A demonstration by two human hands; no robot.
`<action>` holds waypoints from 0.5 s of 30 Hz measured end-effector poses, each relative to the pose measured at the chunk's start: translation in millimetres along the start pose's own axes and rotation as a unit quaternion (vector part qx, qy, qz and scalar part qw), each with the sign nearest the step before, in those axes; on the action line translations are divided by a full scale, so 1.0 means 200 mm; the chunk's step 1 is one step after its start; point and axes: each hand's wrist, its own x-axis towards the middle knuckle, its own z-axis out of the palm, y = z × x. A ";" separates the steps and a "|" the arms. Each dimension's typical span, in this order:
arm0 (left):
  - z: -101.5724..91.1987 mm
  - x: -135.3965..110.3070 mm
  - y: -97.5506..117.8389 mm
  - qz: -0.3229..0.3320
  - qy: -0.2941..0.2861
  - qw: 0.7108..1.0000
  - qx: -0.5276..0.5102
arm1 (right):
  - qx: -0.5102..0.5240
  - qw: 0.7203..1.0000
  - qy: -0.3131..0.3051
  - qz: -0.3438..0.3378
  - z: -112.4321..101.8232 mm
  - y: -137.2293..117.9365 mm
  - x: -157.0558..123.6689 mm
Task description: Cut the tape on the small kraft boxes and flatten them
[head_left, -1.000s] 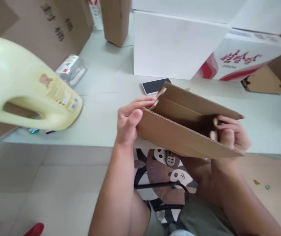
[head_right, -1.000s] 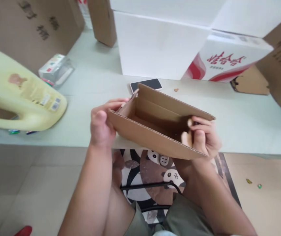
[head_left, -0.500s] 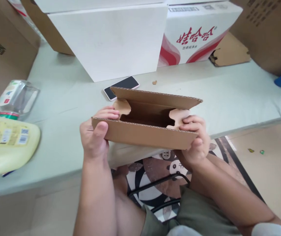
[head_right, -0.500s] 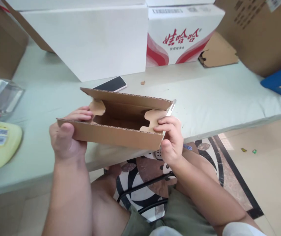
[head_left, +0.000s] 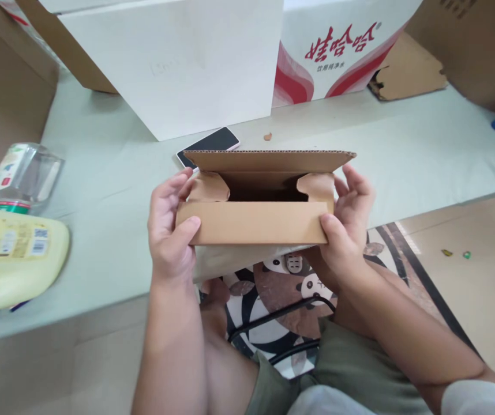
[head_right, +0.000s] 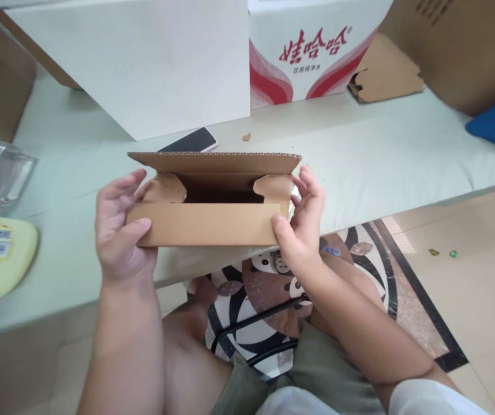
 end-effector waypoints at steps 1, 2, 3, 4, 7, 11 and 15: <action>0.00 0.00 0.00 -0.004 -0.009 1.000 0.004 | 0.009 1.000 -0.015 -0.006 -0.01 0.01 0.02; 0.00 0.00 0.00 -0.006 -0.017 1.000 0.007 | 0.017 0.999 -0.029 -0.012 -0.01 0.02 0.03; 0.00 0.00 0.01 -0.004 -0.024 1.000 0.008 | 0.022 0.999 -0.038 -0.017 -0.01 0.02 0.05; 0.00 0.00 0.01 -0.001 -0.027 1.000 0.009 | 0.023 0.998 -0.045 -0.023 -0.02 0.03 0.06; 0.00 0.00 0.00 0.018 -0.020 0.999 0.027 | 0.005 0.998 -0.049 -0.043 -0.02 0.05 0.07; -0.01 -0.01 -0.01 -0.001 -0.008 0.998 0.062 | 0.013 0.998 -0.035 -0.046 -0.02 0.03 0.06; -0.02 -0.03 -0.01 -0.008 0.006 0.997 0.079 | 0.008 0.997 -0.046 -0.064 -0.01 0.01 0.07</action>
